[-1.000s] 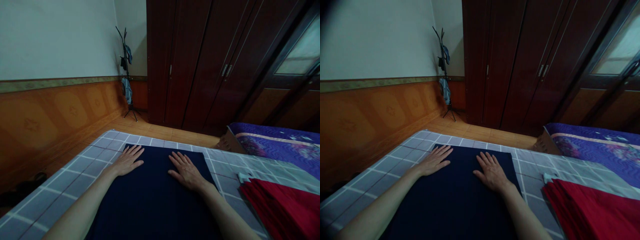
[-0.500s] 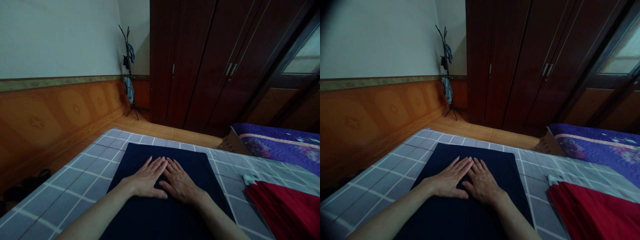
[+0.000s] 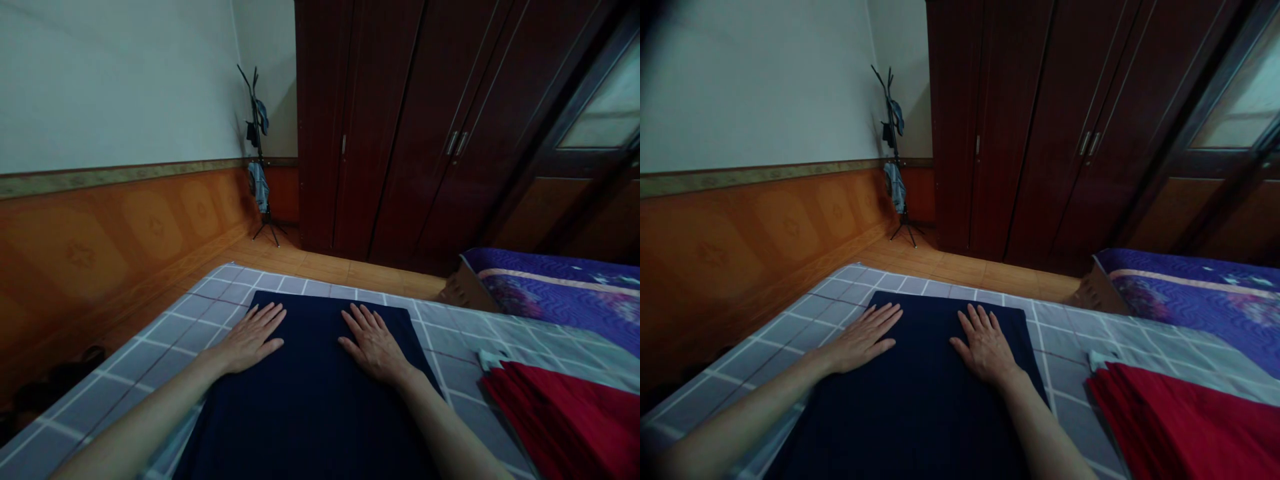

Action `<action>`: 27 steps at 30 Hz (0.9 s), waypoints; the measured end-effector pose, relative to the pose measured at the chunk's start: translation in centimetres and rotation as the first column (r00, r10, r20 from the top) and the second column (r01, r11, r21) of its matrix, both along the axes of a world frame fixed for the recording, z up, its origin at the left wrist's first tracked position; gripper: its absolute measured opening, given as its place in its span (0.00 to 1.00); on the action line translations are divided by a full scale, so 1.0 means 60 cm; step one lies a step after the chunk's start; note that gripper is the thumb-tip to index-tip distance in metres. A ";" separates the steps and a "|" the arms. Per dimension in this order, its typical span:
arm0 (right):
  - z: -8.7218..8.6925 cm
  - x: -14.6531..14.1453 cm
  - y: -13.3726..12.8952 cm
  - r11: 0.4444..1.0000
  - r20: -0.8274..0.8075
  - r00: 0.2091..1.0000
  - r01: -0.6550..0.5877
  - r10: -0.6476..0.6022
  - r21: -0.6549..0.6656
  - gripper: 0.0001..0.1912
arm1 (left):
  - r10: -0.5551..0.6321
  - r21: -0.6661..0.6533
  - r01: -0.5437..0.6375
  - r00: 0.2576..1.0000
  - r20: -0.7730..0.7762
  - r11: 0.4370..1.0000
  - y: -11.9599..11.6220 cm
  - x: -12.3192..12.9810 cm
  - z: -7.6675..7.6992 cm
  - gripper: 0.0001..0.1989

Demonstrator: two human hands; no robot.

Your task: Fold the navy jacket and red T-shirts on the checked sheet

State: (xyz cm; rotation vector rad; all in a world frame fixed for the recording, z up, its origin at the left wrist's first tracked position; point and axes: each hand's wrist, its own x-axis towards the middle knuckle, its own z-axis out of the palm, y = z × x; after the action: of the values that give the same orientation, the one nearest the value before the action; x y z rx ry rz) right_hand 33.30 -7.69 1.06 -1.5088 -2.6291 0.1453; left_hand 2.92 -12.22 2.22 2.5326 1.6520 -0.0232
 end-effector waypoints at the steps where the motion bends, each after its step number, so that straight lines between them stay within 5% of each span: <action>1: -0.001 0.000 0.000 1.000 -0.002 1.000 0.000 0.000 0.002 0.38 | 0.013 -0.003 -0.013 1.000 -0.010 1.000 -0.008 0.002 0.005 0.31; 8: 0.000 -0.003 -0.002 1.000 -0.015 1.000 -0.010 0.010 -0.005 0.38 | -0.169 -0.112 0.173 0.984 0.049 0.978 -0.101 0.046 0.021 0.33; 13: 0.002 0.000 -0.003 1.000 -0.030 0.999 -0.021 0.020 -0.014 0.38 | -0.020 -0.026 0.020 1.000 0.008 0.999 -0.123 0.027 0.016 0.32; 20: 0.001 0.001 -0.001 0.999 -0.041 0.999 -0.035 0.034 -0.017 0.38 | -0.011 0.083 0.010 1.000 0.013 0.996 -0.170 0.015 -0.010 0.33; 27: 0.008 -0.001 -0.005 1.000 -0.025 1.000 -0.017 0.017 0.011 0.37 | 0.009 0.100 -0.014 0.999 0.047 0.995 -0.170 0.010 -0.034 0.31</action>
State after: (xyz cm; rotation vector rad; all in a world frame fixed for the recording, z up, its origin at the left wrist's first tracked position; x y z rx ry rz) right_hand 33.24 -7.97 1.53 -1.4714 -2.6194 0.1508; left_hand 3.50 -22.41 0.18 2.5745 1.6914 0.1223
